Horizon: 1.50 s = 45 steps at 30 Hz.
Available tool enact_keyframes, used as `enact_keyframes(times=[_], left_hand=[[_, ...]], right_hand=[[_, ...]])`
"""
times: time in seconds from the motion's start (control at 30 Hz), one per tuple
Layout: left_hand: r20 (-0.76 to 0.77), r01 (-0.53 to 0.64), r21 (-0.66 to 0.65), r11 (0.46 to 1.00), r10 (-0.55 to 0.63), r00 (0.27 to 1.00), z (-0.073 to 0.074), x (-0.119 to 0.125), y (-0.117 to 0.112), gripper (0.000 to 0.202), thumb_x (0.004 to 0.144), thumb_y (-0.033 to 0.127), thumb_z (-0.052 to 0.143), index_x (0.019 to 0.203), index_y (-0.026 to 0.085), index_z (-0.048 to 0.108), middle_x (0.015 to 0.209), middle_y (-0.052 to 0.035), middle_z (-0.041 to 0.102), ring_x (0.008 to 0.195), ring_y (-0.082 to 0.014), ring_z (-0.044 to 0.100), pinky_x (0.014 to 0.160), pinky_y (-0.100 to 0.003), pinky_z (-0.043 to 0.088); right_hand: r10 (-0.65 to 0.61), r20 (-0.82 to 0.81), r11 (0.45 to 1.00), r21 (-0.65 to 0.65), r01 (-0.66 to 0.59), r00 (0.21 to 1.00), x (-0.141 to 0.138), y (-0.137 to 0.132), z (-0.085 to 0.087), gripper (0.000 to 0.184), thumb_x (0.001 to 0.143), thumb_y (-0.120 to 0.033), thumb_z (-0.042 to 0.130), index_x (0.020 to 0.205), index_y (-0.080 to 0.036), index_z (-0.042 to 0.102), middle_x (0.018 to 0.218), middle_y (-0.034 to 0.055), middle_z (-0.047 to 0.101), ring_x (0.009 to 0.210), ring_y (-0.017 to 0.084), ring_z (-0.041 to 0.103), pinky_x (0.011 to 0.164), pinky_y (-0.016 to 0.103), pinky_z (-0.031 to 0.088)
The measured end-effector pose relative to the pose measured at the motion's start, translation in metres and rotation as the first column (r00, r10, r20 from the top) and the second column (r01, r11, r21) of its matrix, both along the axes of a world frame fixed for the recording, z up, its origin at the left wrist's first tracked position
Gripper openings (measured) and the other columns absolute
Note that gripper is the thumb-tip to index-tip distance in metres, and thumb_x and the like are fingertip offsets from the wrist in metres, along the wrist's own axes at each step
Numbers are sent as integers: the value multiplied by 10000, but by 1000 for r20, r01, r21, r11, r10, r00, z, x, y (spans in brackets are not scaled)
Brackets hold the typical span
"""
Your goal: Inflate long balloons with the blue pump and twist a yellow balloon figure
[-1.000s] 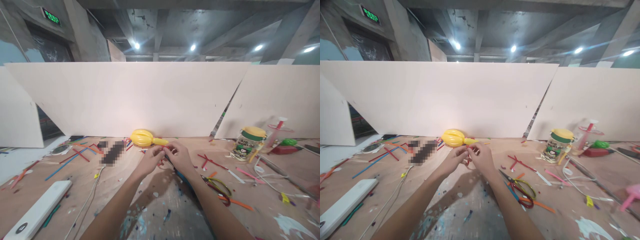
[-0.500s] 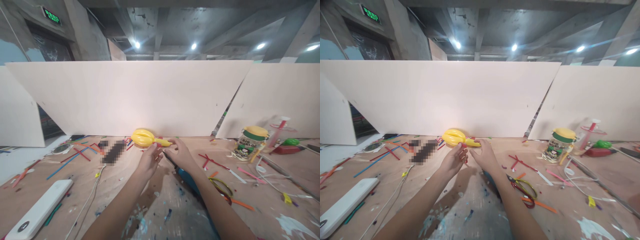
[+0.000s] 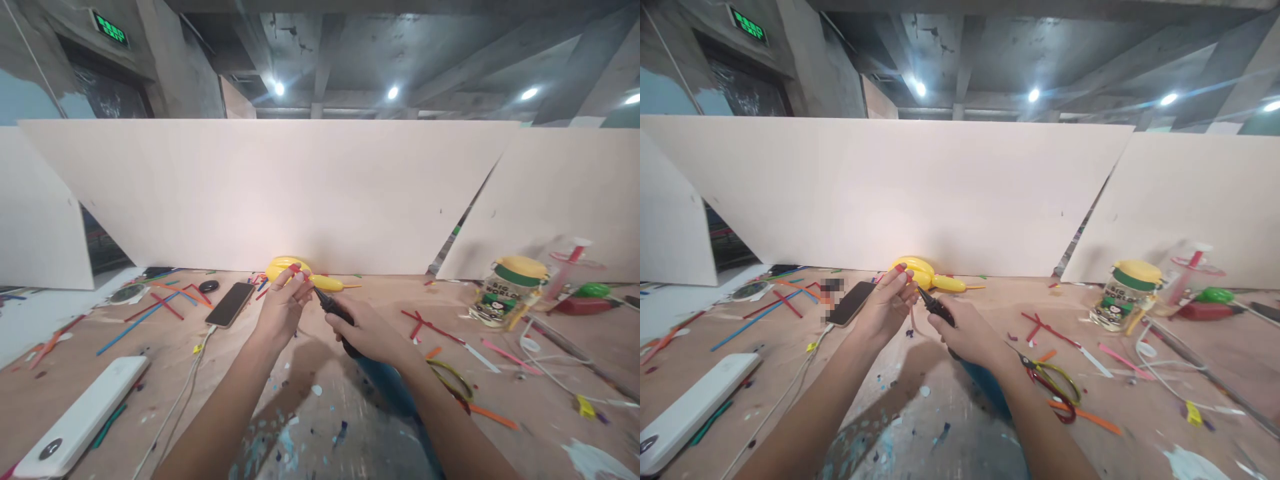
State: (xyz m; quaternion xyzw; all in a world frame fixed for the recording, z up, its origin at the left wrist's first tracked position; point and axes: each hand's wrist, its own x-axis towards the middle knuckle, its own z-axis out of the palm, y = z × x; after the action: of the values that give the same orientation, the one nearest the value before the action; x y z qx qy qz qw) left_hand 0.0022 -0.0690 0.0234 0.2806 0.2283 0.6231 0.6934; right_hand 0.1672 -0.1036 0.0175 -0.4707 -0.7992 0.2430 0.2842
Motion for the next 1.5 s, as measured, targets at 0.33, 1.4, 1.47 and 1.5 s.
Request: enact_keyframes(times=[0.33, 1.4, 1.47, 1.5], left_hand=[[-52, -41, 110, 993, 47, 998, 11, -6, -18, 313, 637, 218, 792, 916, 174, 657, 770, -11, 703, 611, -95, 627, 543, -190, 430], [-279, 7, 510, 860, 158, 947, 20, -12, -48, 328, 742, 209, 710, 1065, 231, 654, 781, -22, 726, 719, -147, 655, 720, -248, 499], [-287, -30, 540, 841, 217, 933, 23, -13, -50, 317, 739, 188, 709, 1049, 221, 658, 775, -33, 731, 754, -164, 669, 750, -267, 505], [-292, -48, 552, 833, 247, 924, 25, -14, -52, 313, 735, 181, 710, 1042, 216, 659, 768, -37, 732, 755, -168, 672, 752, -270, 507]], right_hand=[[36, -165, 997, -55, -46, 986, -17, -32, 17, 131, 904, -267, 452, 805, -201, 506, 749, -20, 600, 698, 136, 556, 649, 255, 400], [60, -263, 998, -17, -67, 963, -29, -48, 24, 110, 896, -258, 474, 877, -195, 563, 816, -4, 604, 746, 145, 540, 658, 260, 380], [67, -293, 997, -7, -72, 954, -32, -48, 24, 102, 890, -240, 480, 894, -198, 574, 843, -4, 619, 774, 146, 556, 684, 261, 394], [74, -316, 997, -1, -78, 946, -34, -48, 25, 100, 888, -232, 482, 904, -200, 576, 857, -4, 625, 792, 148, 562, 700, 262, 401]])
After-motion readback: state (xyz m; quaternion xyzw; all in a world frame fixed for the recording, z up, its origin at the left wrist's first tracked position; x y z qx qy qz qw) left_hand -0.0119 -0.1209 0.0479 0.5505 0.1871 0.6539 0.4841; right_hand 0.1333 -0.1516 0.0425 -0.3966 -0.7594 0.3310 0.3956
